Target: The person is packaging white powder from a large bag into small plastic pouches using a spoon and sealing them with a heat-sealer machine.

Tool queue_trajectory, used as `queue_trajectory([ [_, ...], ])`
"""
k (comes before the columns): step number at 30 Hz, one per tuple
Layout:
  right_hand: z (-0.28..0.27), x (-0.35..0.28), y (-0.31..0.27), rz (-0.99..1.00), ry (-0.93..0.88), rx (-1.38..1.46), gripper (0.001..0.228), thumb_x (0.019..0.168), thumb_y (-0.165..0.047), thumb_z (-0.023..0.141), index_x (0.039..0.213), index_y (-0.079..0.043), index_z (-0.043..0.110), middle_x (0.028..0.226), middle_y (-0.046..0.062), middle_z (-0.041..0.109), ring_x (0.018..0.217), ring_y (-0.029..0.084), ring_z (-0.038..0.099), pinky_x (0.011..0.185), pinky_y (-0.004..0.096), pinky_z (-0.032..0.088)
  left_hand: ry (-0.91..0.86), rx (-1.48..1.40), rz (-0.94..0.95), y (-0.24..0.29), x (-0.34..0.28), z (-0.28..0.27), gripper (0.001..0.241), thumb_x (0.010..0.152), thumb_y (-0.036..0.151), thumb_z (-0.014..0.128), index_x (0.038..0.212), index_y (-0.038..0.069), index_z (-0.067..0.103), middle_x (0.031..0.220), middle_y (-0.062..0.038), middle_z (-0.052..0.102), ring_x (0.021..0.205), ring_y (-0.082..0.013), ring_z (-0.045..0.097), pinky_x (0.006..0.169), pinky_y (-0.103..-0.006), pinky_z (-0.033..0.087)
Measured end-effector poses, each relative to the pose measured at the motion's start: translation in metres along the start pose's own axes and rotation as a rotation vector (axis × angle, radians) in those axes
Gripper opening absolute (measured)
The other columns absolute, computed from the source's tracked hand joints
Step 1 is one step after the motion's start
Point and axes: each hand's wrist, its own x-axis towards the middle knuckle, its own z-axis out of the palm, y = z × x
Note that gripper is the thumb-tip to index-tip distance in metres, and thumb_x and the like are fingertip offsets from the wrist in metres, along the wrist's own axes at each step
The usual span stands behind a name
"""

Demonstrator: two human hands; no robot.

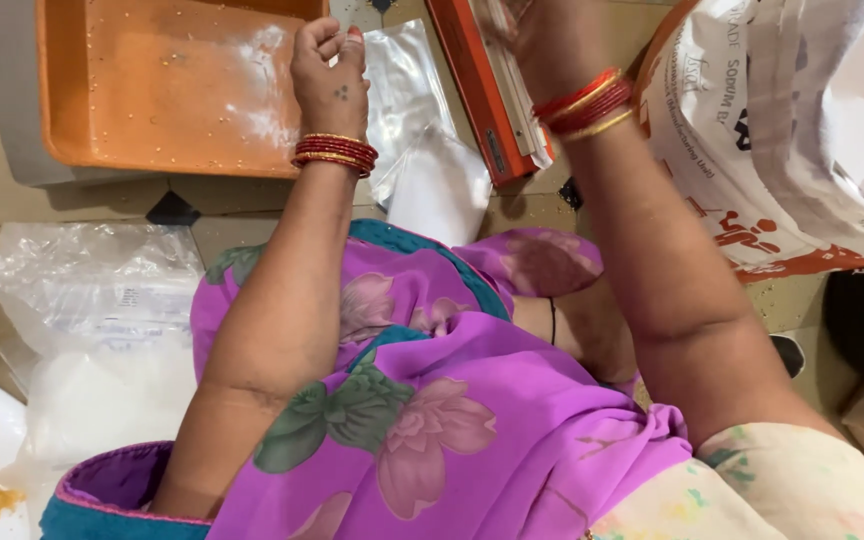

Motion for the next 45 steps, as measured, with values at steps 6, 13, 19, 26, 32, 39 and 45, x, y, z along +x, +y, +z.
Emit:
queue_trajectory([
  [6,-0.030,-0.083,0.121,0.603,-0.193,-1.522,0.060,0.088,-0.038,0.084,0.137,-0.012,0.064,0.131,0.016,0.071,0.120,0.027,0.069,0.104,0.037,0.053,-0.036,-0.129,-0.056,-0.017,0.002,0.012,0.026,0.094,0.014,0.071,0.115,0.002,0.062,0.102,-0.009,0.074,0.070,-0.0108,0.066,0.056,-0.0254,0.058],
  [13,-0.032,-0.100,0.132,0.592,-0.164,-1.851,0.083,0.056,-0.030,0.099,0.126,-0.010,0.060,0.116,0.024,0.065,0.108,0.043,0.062,0.092,0.046,0.051,-0.105,-0.036,-0.076,-0.005,-0.009,0.016,0.028,0.093,0.019,0.075,0.114,0.004,0.064,0.100,-0.006,0.074,0.073,-0.0094,0.069,0.058,-0.0247,0.058],
  [19,-0.045,-0.102,0.126,0.622,-0.058,-1.632,0.040,0.078,-0.015,0.086,0.113,-0.009,0.066,0.093,0.012,0.077,0.091,0.028,0.074,0.084,0.041,0.056,-0.279,0.275,0.039,-0.022,-0.011,0.021,0.027,0.090,0.020,0.078,0.111,0.007,0.068,0.100,-0.007,0.076,0.086,-0.0203,0.073,0.072,-0.0332,0.058],
  [26,-0.042,-0.084,0.094,0.517,0.015,-0.936,0.022,0.085,0.001,0.075,0.103,-0.005,0.064,0.087,0.004,0.074,0.084,0.015,0.075,0.079,0.030,0.062,-0.828,1.028,0.279,-0.003,-0.042,0.025,0.026,0.081,0.020,0.082,0.103,0.009,0.077,0.105,-0.018,0.074,0.099,-0.0353,0.069,0.086,-0.0483,0.054],
  [32,-0.048,-0.077,0.082,0.407,0.292,-0.381,0.023,0.088,0.009,0.076,0.103,-0.003,0.063,0.088,0.007,0.073,0.081,0.015,0.071,0.074,0.026,0.058,-0.743,0.917,0.112,0.013,-0.024,0.010,0.016,0.085,0.023,0.083,0.087,0.007,0.079,0.089,-0.017,0.075,0.085,-0.0334,0.073,0.081,-0.0449,0.055],
  [39,-0.040,-0.074,0.079,0.353,0.362,-0.216,0.023,0.088,0.007,0.077,0.104,-0.001,0.063,0.089,0.010,0.075,0.082,0.016,0.072,0.078,0.027,0.059,-0.860,0.870,-0.019,0.023,-0.024,0.012,0.024,0.080,0.026,0.086,0.084,0.006,0.076,0.083,-0.013,0.075,0.080,-0.0269,0.072,0.077,-0.0423,0.055],
  [45,-0.037,-0.074,0.081,0.329,0.292,-0.435,0.023,0.091,0.003,0.074,0.110,0.001,0.061,0.092,0.009,0.075,0.086,0.015,0.074,0.083,0.028,0.061,-0.819,0.673,0.150,0.028,-0.030,0.018,0.030,0.074,0.022,0.087,0.093,0.006,0.071,0.084,-0.010,0.075,0.079,-0.0243,0.071,0.072,-0.0405,0.054],
])
